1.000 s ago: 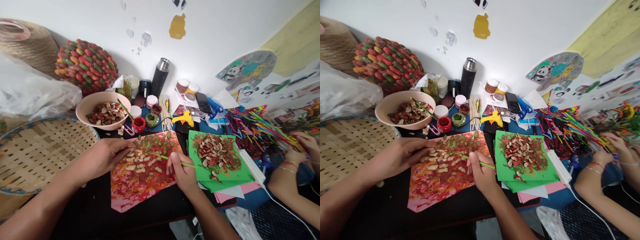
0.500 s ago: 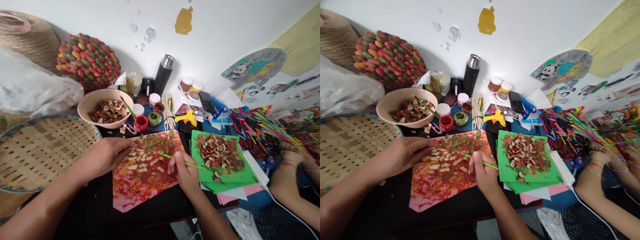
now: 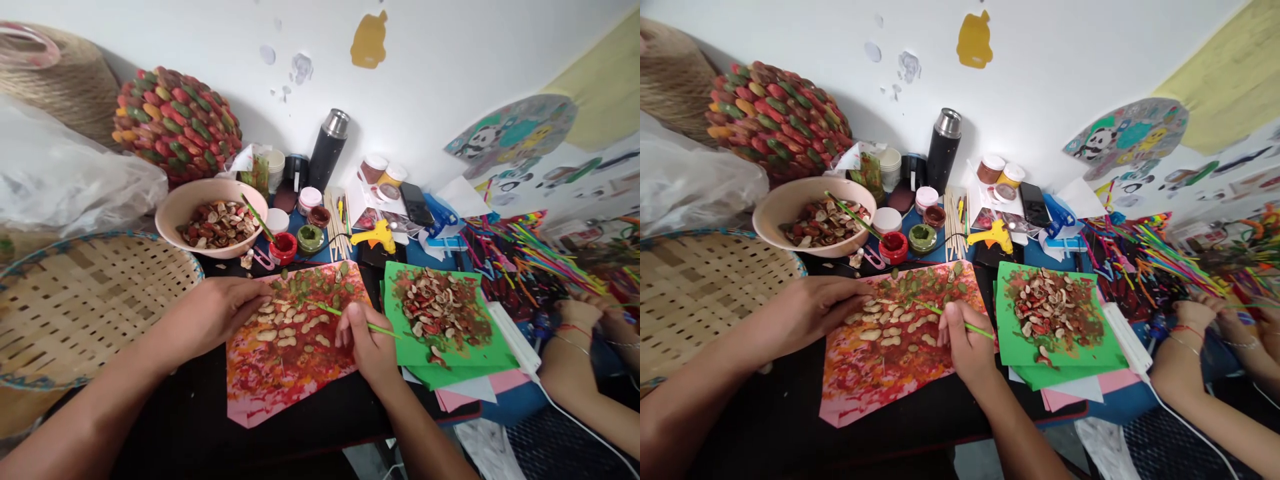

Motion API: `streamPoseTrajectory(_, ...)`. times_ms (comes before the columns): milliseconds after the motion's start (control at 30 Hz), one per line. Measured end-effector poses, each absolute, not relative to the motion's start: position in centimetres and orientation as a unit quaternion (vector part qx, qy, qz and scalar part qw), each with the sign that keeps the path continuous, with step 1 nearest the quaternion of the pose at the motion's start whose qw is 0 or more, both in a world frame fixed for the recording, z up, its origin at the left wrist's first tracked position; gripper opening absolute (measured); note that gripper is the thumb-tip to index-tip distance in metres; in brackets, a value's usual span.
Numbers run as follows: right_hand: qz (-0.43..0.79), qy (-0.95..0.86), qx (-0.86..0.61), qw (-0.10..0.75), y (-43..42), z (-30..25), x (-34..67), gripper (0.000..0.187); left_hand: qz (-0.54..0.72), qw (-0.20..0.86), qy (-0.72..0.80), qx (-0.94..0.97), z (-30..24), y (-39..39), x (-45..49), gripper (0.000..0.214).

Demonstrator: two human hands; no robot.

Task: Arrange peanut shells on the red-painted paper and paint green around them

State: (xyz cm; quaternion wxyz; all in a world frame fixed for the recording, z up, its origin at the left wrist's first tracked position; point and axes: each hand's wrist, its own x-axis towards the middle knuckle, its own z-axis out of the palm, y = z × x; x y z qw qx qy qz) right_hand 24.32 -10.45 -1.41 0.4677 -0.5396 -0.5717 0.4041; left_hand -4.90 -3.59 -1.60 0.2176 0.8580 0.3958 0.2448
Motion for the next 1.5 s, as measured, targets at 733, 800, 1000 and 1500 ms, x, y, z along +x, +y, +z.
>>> streamPoseTrajectory(733, 0.408, -0.588, -0.517, 0.471, -12.3, -1.5, 24.7, 0.057, 0.251, 0.259, 0.408, 0.839, -1.0, -3.5, -4.6, 0.05)
streamPoseTrajectory(800, 0.414, -0.596, -0.51, 0.462, -12.2, -1.3, 24.3, 0.058, 0.263, 0.258, 0.406, 0.836, -0.9, -3.5, -4.4, 0.048)
streamPoseTrajectory(1000, 0.417, -0.588, -0.509, 0.471, -11.9, -1.3, 24.4, 0.058, 0.294, 0.237, 0.392, 0.839, -1.2, -3.3, -3.3, 0.044)
streamPoseTrajectory(1500, 0.386, -0.565, -0.541, 0.489, -11.5, -1.6, 25.7, 0.059, 0.264, 0.205, 0.405, 0.851, -1.1, -3.1, -3.9, 0.05)
